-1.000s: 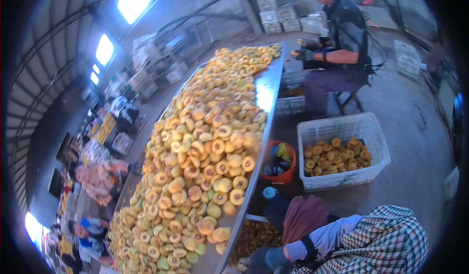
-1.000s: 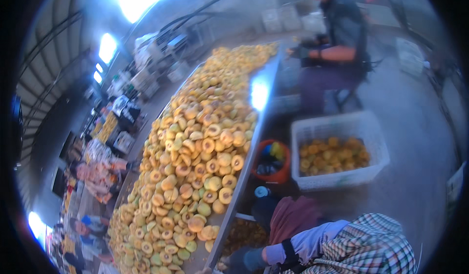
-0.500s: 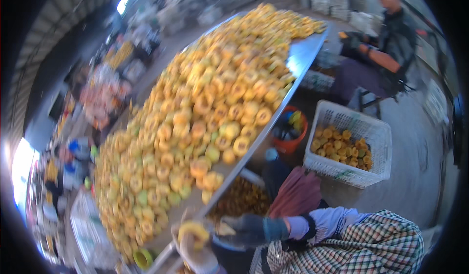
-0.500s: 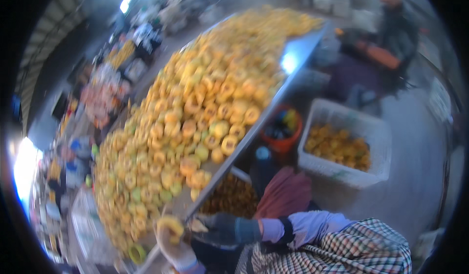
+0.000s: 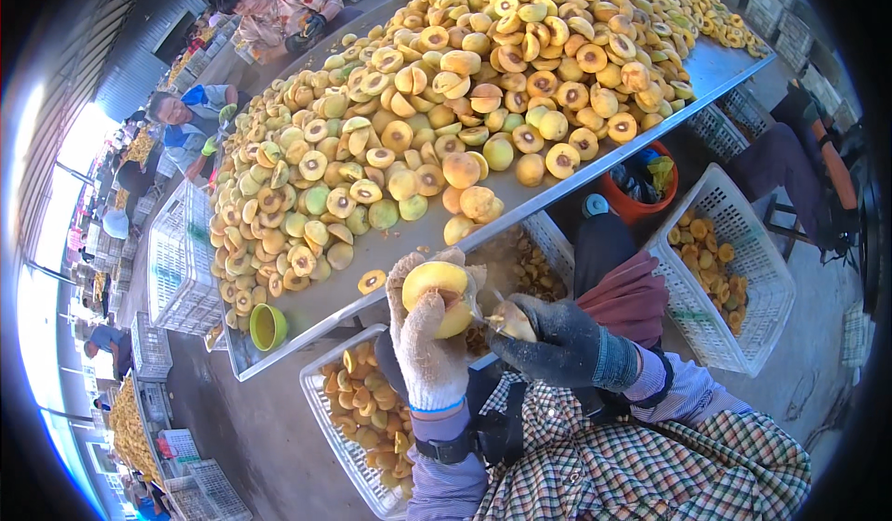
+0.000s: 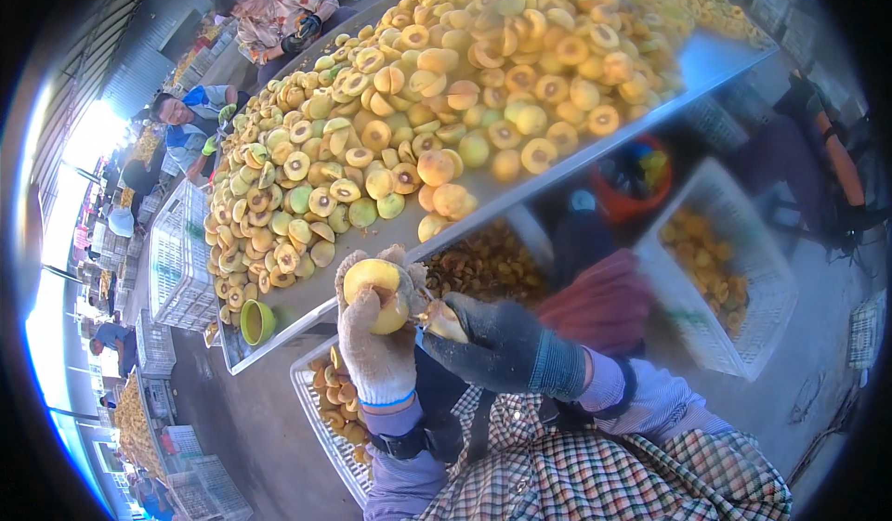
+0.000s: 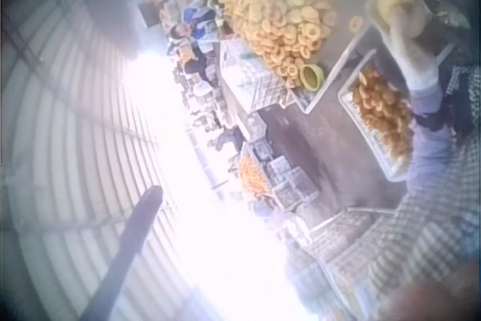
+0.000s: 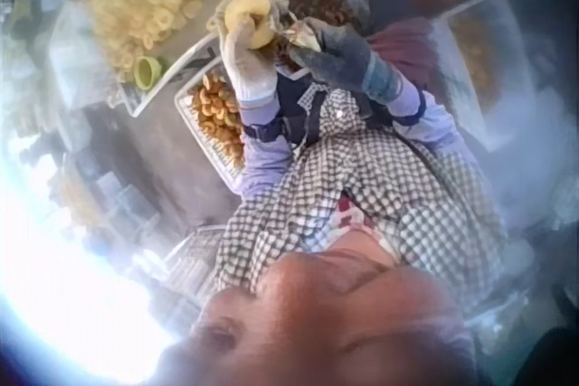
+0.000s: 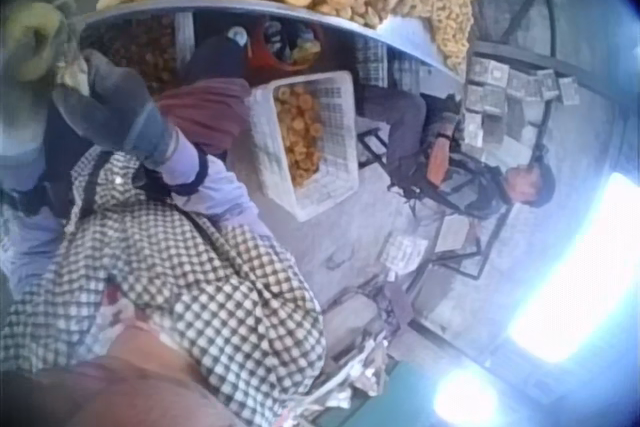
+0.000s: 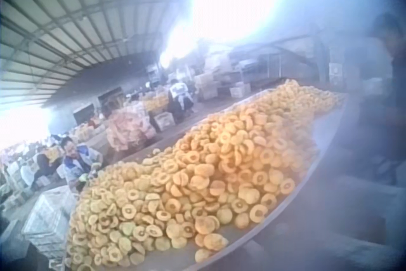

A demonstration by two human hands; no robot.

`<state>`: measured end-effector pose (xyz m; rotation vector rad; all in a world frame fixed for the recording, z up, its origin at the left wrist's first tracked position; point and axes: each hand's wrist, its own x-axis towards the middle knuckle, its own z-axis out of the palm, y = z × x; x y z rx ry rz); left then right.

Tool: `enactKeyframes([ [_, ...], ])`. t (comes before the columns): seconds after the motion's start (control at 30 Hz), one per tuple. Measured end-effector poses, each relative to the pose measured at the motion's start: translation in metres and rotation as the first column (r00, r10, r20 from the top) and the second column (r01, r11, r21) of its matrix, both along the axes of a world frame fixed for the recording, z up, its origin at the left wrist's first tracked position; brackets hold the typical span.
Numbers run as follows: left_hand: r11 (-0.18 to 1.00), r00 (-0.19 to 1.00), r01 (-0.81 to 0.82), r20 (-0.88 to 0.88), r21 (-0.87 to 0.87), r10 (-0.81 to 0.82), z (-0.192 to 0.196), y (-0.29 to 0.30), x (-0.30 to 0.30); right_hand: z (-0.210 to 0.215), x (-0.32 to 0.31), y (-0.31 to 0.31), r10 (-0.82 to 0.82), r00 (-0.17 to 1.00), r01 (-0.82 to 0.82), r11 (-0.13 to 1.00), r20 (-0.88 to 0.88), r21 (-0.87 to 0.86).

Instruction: The person halves and pits fruit using a small tool, placing the pitted halves into a white crate and the pits into a central container.

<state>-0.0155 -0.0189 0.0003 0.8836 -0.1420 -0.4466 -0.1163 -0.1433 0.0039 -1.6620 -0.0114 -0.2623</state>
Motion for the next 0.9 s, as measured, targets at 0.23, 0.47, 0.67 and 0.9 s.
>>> enactKeyframes([
  [0.23, 0.993, 0.992, -0.121, 0.036, -0.007, 0.121, 0.005, -0.011, -0.014, -0.003, 0.003, 0.006, -0.013, 0.999, 0.010, 0.998, -0.039, -0.058],
  [0.47, 0.972, 0.957, -0.234, 0.181, 0.017, 0.227, 0.004, -0.011, -0.022, -0.005, 0.009, 0.014, -0.050, 0.998, 0.045, 0.991, -0.040, -0.125],
  [0.67, 0.938, 0.823, -0.274, 0.556, 0.212, 0.115, 0.015, -0.019, -0.024, -0.016, 0.011, 0.018, 0.029, 1.000, -0.027, 0.990, -0.009, 0.139],
  [0.9, 0.952, 0.822, -0.281, 0.541, 0.117, 0.177, 0.019, -0.024, -0.022, 0.018, 0.010, 0.002, 0.339, 0.894, -0.161, 0.854, -0.293, 0.495],
])
